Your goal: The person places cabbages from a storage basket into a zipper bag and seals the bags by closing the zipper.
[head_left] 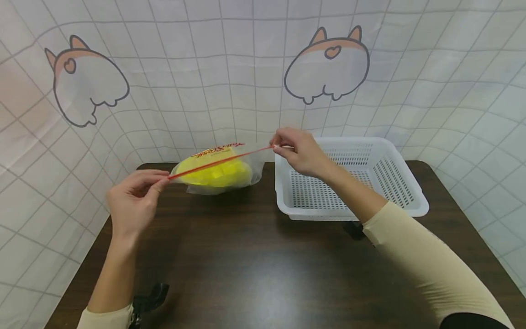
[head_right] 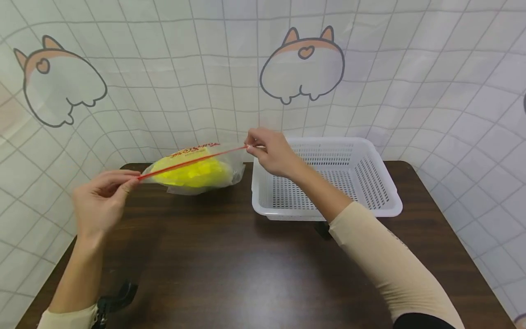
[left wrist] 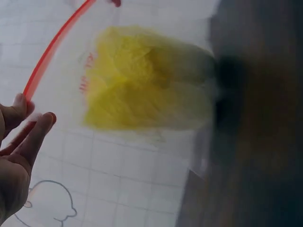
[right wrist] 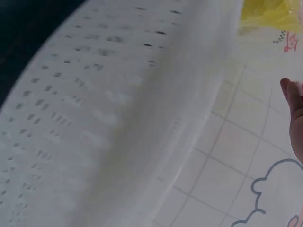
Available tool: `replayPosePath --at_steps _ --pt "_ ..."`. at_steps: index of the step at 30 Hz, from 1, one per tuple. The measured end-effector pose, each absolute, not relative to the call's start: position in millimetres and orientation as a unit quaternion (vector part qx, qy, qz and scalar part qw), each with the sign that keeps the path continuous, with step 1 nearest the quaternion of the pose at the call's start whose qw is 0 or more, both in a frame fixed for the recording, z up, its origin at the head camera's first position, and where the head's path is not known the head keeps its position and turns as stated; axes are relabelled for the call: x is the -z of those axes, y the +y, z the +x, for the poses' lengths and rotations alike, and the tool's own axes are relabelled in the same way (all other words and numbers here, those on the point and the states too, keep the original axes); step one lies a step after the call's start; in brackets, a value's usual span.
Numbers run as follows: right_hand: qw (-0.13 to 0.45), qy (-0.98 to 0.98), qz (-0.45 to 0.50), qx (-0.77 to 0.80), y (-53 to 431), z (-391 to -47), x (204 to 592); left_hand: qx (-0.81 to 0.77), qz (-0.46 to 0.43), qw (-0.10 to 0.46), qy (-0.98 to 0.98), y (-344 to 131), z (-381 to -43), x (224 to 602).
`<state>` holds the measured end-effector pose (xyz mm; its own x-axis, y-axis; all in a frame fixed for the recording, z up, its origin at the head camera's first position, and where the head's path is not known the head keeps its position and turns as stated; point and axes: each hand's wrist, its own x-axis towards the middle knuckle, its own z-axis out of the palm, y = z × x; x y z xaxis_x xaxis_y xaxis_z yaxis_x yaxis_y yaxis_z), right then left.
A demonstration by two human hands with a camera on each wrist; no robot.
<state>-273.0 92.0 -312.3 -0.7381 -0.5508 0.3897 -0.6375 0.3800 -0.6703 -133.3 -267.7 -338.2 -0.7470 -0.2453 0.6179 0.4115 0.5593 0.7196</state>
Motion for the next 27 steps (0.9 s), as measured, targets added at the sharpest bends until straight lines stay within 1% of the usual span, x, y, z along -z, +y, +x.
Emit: replayPosePath --at_steps 5,11,16,18,22,24,27 --pt "0.033 -0.827 0.39 -0.404 101.2 -240.7 330.0 0.444 -0.062 0.3 -0.842 -276.3 -102.4 354.6" --pt "0.032 -0.835 0.4 -0.376 110.8 -202.7 339.5 0.438 -0.139 0.292 -0.839 -282.6 -82.7 369.2" --pt "0.061 -0.834 0.429 -0.342 117.3 -176.2 357.8 0.381 -0.162 0.286 -0.864 -284.9 -67.2 381.2" --pt "0.079 -0.831 0.442 -0.328 119.3 -165.9 365.7 0.358 -0.163 0.273 -0.878 -286.3 -59.9 385.9" --pt "0.102 -0.834 0.453 -0.298 123.0 -146.2 376.8 0.327 -0.173 0.229 -0.9 -289.2 -44.7 398.5" --pt "0.099 -0.843 0.452 -0.274 124.6 -138.3 381.5 0.311 -0.183 0.212 -0.908 -290.2 -37.7 405.9" --pt "0.069 -0.858 0.448 -0.24 127.0 -130.6 391.0 0.287 -0.206 0.185 -0.917 -289.6 -30.7 415.7"
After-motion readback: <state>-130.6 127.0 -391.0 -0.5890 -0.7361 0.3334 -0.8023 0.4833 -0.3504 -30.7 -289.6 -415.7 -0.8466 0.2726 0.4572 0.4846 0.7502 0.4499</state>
